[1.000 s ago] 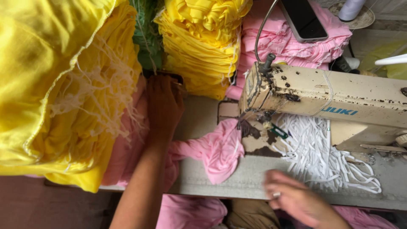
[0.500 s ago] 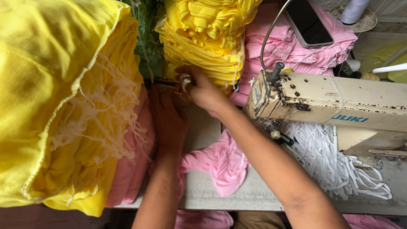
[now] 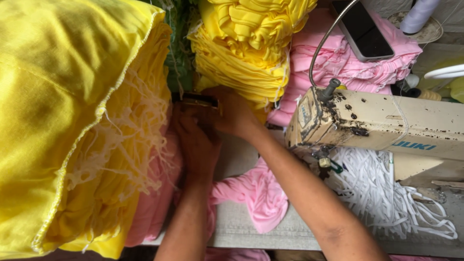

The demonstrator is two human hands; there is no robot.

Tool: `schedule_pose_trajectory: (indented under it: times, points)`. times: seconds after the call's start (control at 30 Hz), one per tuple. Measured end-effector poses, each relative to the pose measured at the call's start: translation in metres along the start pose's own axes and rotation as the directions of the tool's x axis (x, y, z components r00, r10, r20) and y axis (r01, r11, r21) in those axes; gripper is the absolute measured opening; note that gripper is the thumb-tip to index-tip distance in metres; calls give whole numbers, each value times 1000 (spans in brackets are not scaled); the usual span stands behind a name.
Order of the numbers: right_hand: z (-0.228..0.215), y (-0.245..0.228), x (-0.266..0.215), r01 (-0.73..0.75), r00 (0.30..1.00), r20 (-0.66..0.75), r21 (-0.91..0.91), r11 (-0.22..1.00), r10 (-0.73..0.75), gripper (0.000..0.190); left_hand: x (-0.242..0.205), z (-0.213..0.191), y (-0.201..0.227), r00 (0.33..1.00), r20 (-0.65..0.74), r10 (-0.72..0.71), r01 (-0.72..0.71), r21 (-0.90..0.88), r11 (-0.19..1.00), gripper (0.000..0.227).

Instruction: Sewing white elastic bands onto pink fabric pieces using an industrial sewing machine in a factory setting.

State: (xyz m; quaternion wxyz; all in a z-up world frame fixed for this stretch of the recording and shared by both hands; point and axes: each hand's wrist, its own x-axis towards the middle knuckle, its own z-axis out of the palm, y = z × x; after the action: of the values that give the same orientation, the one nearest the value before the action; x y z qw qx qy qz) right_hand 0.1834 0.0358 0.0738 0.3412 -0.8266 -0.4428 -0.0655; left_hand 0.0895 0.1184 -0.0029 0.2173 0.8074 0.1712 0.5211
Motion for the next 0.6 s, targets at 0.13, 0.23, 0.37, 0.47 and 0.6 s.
schedule_pose_trajectory:
  times: [0.13, 0.23, 0.37, 0.47, 0.6]
  points:
    - [24, 9, -2, 3, 1000, -27, -283, 959, -11, 51, 3, 2, -3, 999, -53, 13, -18, -89, 996, 49]
    - [39, 16, 5, -58, 997, -70, -395, 917, 33, 47, 8, -4, 3, 993, -106, 56, -66, -95, 993, 36]
    - [49, 15, 7, -79, 989, -143, -363, 928, 29, 32, 5, -1, 3, 998, -60, 6, -13, -117, 993, 49]
    - [42, 12, 5, -106, 991, -109, -259, 960, 80, 30, 7, -3, 8, 998, -60, 4, -11, -132, 991, 50]
    - [28, 10, 9, -156, 987, -45, -124, 980, 151, 24, 12, -8, 14, 996, -89, 26, -39, -140, 989, 49]
